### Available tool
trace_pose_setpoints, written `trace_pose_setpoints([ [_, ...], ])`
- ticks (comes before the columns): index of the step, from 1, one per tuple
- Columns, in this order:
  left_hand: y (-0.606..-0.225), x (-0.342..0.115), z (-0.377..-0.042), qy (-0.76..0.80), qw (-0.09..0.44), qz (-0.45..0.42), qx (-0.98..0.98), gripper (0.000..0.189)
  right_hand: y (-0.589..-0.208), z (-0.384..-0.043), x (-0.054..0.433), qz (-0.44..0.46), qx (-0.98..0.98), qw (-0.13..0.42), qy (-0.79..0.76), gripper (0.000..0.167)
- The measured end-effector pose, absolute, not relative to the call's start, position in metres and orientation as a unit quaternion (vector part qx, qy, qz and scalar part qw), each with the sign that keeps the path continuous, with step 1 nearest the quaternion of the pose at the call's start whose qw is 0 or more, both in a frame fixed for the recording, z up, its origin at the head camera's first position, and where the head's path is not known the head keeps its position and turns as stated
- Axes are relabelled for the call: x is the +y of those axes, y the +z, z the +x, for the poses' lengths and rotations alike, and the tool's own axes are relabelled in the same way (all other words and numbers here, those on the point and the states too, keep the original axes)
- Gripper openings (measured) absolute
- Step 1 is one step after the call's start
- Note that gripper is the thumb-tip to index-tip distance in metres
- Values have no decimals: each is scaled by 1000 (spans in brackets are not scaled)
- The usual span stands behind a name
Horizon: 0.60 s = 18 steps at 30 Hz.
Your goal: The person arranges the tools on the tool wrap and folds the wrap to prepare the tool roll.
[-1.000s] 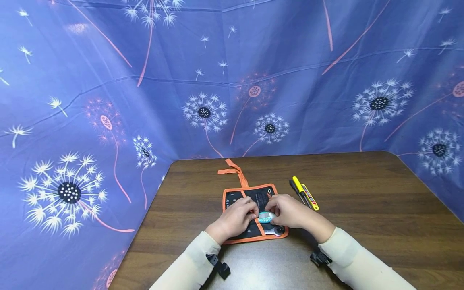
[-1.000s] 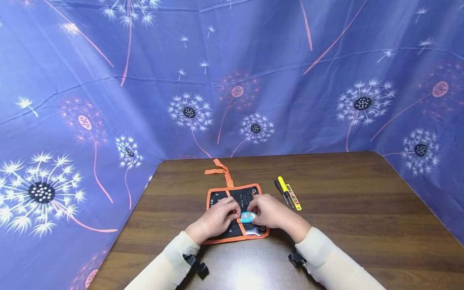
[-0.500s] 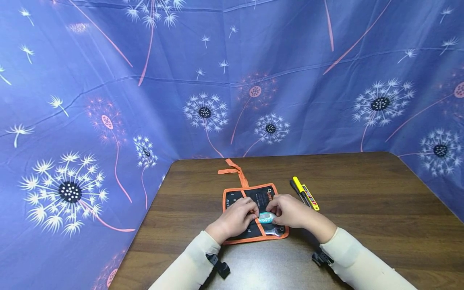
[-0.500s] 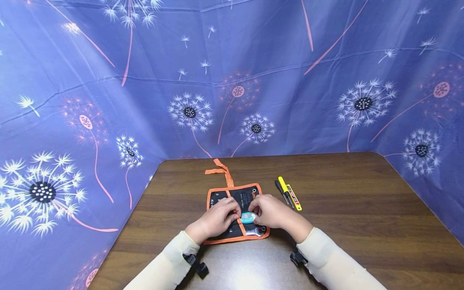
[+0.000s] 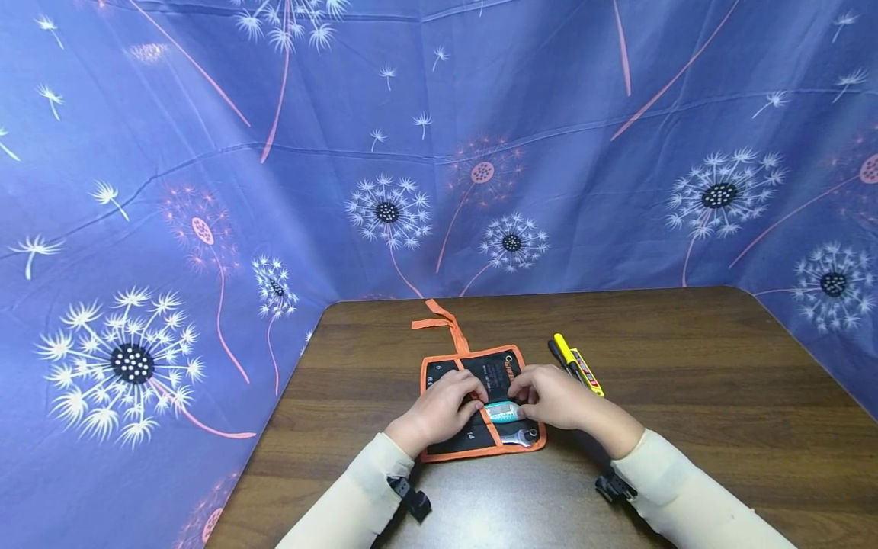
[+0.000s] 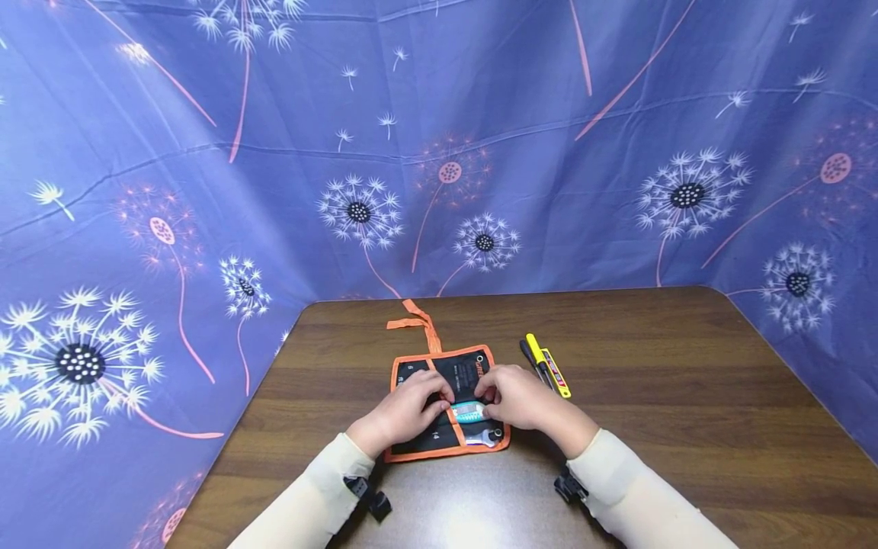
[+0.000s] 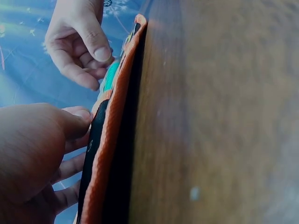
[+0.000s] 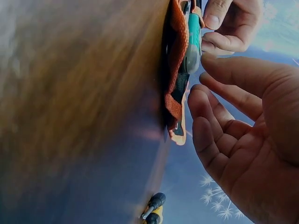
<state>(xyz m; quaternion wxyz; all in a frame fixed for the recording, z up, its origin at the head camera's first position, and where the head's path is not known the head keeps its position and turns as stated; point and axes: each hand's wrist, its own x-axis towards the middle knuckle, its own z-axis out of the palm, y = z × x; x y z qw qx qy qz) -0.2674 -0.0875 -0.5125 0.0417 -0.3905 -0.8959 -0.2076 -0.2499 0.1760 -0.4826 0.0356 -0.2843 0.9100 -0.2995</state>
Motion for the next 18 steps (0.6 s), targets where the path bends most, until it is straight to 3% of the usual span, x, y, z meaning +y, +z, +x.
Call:
trace_pose_setpoints([
  [18, -509, -101, -279, -197, 3, -378, -905, 18, -475, -254, 200, -246, 916, 11, -318, 16],
])
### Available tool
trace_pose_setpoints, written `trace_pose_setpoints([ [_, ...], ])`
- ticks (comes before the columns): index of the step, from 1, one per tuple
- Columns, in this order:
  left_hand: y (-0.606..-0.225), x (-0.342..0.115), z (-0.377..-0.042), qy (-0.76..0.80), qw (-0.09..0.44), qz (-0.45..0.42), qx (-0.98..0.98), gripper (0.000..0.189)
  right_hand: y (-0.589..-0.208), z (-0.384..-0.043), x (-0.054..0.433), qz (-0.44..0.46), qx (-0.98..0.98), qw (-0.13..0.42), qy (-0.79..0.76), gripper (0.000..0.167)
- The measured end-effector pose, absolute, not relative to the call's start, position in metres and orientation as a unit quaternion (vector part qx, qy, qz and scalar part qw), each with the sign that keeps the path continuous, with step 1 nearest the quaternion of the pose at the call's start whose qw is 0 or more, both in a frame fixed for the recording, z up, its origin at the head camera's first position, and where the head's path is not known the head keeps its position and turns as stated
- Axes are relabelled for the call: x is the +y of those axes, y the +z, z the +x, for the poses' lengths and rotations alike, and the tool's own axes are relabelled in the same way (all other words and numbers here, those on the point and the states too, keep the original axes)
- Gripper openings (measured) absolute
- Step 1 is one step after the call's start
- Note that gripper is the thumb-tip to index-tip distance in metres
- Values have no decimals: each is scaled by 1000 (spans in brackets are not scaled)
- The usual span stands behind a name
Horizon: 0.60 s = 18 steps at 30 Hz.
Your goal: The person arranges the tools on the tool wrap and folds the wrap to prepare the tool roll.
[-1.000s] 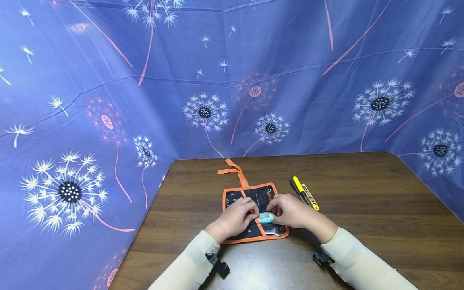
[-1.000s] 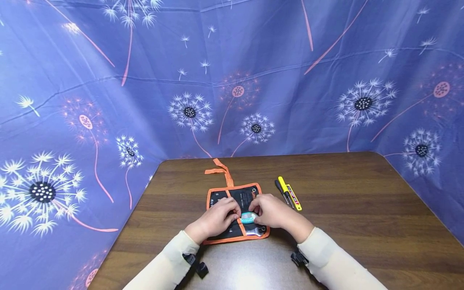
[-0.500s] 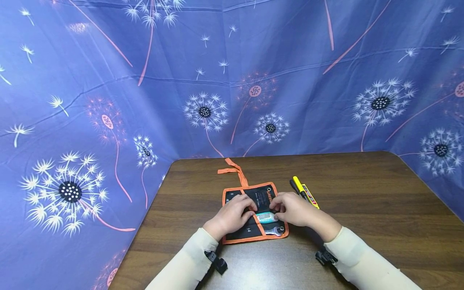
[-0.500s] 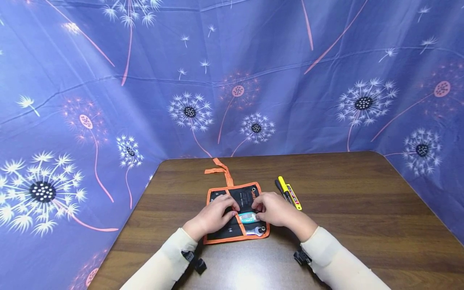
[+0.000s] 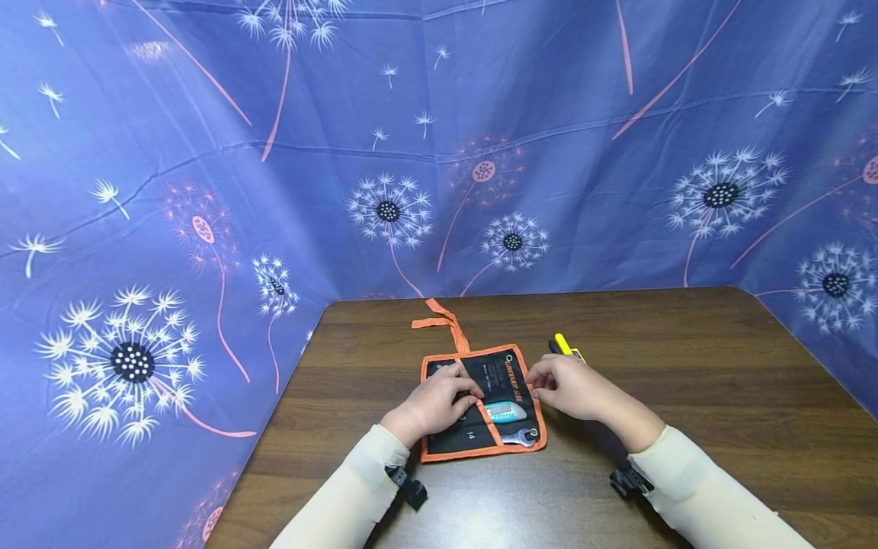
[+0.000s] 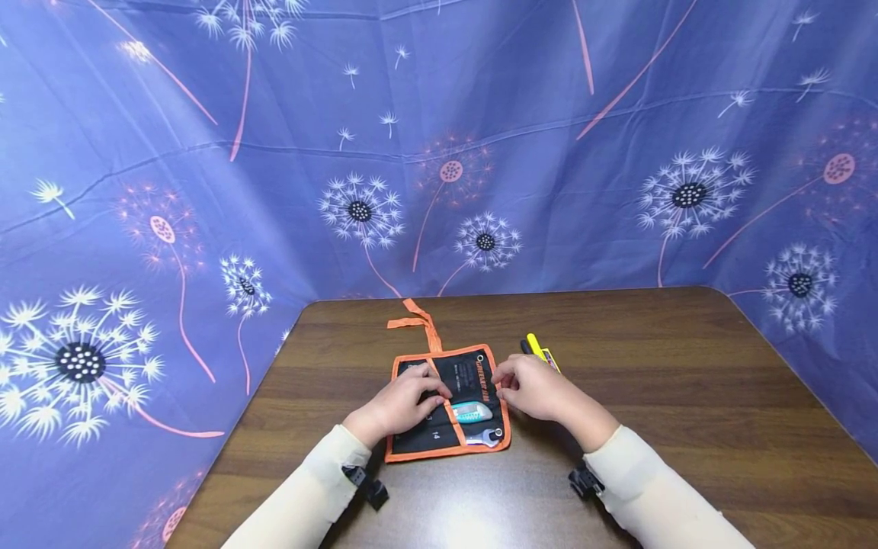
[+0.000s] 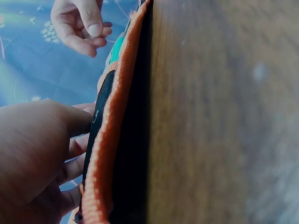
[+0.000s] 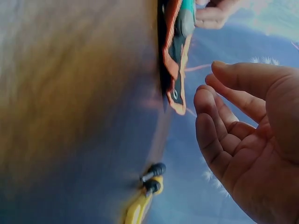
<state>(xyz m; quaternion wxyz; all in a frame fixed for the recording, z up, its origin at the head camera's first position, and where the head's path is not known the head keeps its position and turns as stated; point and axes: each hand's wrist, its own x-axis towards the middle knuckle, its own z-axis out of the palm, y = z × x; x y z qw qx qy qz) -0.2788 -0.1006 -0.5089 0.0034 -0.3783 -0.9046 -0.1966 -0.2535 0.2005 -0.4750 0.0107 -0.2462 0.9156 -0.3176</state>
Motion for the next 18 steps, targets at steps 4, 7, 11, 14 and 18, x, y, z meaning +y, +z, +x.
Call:
trace_pose_setpoints([
  [4, -510, -102, -281, -197, -3, -383, -903, 20, -473, -257, 211, -218, 920, -3, -324, 15],
  [7, -510, -103, -282, -197, -4, -383, -902, 19, -472, -261, 220, -197, 927, -18, -318, 16],
  [11, -512, -103, -282, -194, 0, -383, -903, 17, -471, -264, 234, -182, 932, -45, -311, 18],
  [14, -512, -103, -282, -194, 2, -381, -904, 16, -472, -266, 244, -174, 934, -58, -308, 20],
  [18, -512, -103, -282, -197, 1, -380, -904, 16, -474, -269, 256, -158, 936, -53, -310, 22],
])
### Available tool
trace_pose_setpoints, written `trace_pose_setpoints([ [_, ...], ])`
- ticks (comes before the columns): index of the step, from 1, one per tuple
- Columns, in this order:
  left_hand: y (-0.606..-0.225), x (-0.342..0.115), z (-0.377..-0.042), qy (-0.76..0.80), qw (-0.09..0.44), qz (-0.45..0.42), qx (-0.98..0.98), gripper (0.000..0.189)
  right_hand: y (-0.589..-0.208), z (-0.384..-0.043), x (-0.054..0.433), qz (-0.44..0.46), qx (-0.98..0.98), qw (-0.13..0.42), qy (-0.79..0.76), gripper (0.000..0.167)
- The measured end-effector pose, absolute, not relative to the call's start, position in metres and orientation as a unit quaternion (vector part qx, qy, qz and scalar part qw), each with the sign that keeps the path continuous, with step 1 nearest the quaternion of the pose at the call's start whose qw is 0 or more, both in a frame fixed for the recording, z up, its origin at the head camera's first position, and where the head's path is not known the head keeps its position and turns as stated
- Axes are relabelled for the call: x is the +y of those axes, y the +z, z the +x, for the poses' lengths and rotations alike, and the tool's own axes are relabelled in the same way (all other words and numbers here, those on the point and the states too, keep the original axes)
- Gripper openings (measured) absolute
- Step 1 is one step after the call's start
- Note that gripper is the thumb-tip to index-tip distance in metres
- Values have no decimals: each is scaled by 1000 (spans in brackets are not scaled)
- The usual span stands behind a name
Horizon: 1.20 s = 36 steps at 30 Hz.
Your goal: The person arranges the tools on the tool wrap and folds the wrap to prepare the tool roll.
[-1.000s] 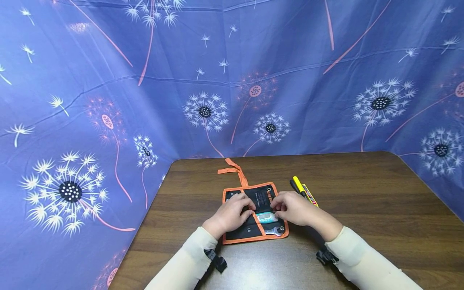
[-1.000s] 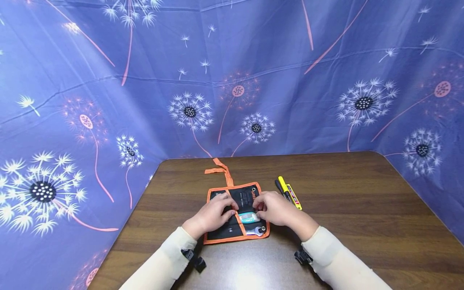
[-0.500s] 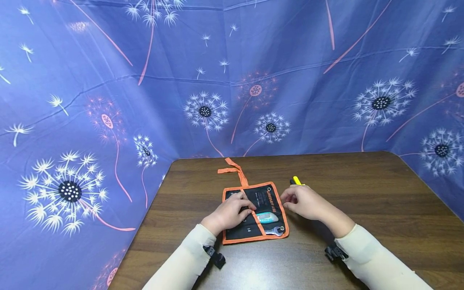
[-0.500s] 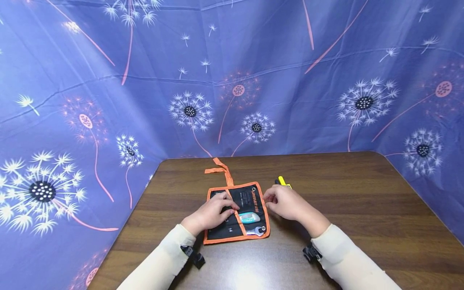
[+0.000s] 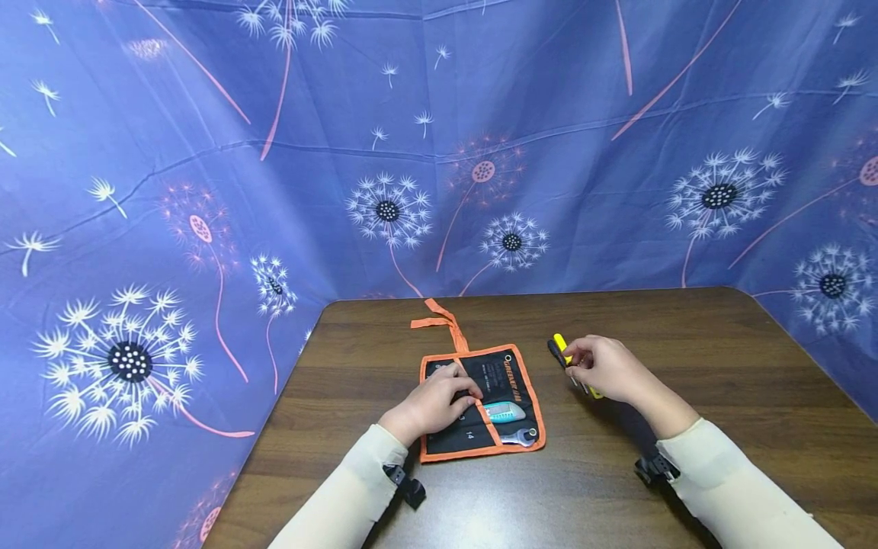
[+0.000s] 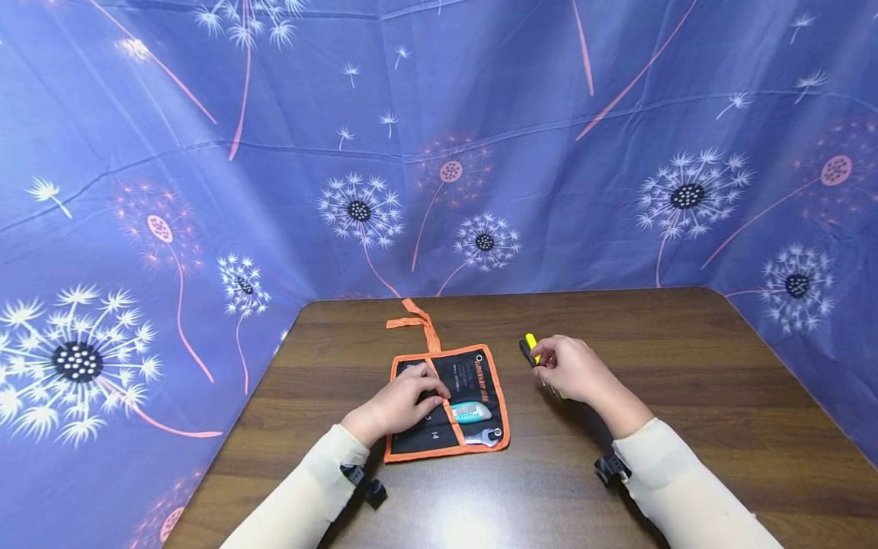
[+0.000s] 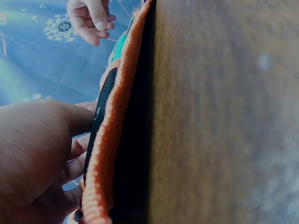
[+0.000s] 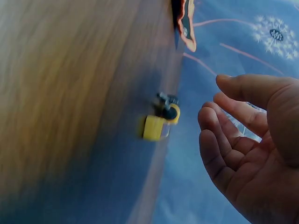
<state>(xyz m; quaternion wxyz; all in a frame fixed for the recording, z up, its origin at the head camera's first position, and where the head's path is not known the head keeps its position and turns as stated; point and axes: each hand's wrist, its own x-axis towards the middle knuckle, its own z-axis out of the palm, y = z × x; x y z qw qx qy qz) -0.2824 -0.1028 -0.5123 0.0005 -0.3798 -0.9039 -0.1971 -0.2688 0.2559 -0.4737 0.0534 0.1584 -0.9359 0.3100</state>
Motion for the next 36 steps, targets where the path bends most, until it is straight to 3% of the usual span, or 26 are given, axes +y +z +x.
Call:
trace_pose_setpoints([
  [21, -517, -103, -282, -195, 0, -372, -908, 19, -493, -274, 292, 142, -940, 5, 309, 31],
  [36, -513, -101, -280, -203, 2, -370, -907, 17, -492, -271, 304, 115, -942, -9, 317, 21],
])
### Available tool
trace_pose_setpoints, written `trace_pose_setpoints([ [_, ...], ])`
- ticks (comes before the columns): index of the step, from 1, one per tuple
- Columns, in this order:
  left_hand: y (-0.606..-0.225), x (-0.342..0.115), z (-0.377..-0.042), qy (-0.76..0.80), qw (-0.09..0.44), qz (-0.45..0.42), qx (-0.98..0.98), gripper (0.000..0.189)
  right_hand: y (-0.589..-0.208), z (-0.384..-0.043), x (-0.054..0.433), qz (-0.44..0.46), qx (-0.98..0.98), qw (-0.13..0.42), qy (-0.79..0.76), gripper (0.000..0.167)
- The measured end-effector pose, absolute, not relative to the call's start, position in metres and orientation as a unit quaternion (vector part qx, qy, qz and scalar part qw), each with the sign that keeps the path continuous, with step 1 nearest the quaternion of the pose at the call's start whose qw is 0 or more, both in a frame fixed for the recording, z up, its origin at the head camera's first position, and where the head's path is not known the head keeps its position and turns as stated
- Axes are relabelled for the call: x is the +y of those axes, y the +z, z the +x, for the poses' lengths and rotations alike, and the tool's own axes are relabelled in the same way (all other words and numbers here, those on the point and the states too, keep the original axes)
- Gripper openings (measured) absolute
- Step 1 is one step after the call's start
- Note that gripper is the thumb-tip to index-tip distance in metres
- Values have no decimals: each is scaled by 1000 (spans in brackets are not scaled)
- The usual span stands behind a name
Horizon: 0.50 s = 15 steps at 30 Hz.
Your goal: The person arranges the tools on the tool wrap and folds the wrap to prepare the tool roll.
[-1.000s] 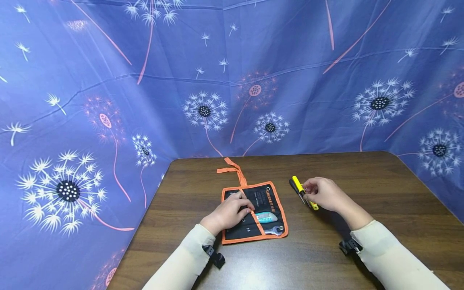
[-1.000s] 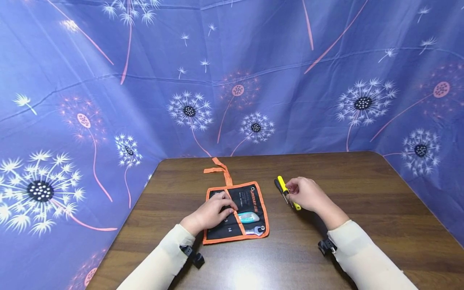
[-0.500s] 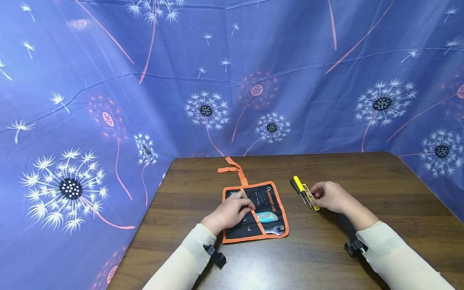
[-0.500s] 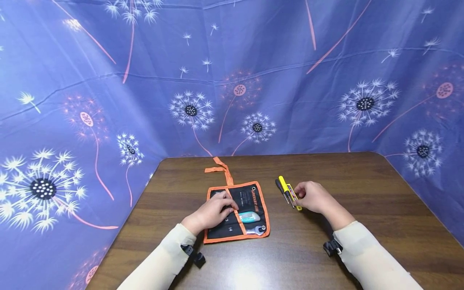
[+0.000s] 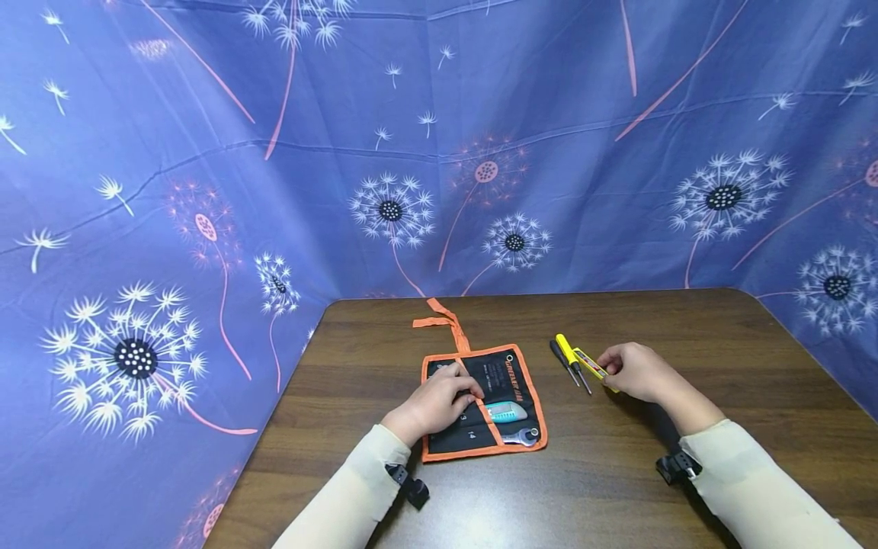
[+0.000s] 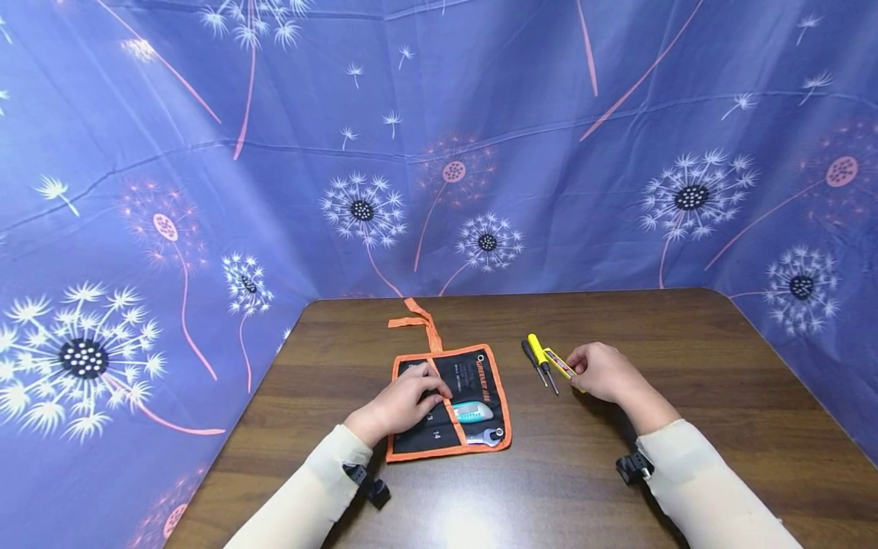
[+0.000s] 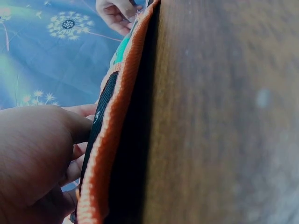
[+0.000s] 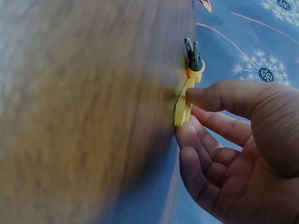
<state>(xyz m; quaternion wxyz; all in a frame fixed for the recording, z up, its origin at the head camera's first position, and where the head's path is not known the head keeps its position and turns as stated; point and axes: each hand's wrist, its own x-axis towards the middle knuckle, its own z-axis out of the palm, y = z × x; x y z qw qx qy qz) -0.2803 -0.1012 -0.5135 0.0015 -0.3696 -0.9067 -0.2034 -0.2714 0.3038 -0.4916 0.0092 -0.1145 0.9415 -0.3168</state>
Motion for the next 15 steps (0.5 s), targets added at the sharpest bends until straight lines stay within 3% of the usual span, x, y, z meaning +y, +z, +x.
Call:
trace_pose_setpoints([
  [15, -512, -99, -279, -200, 16, -377, -904, 14, -494, -274, 306, -99, 951, 1, -293, 21],
])
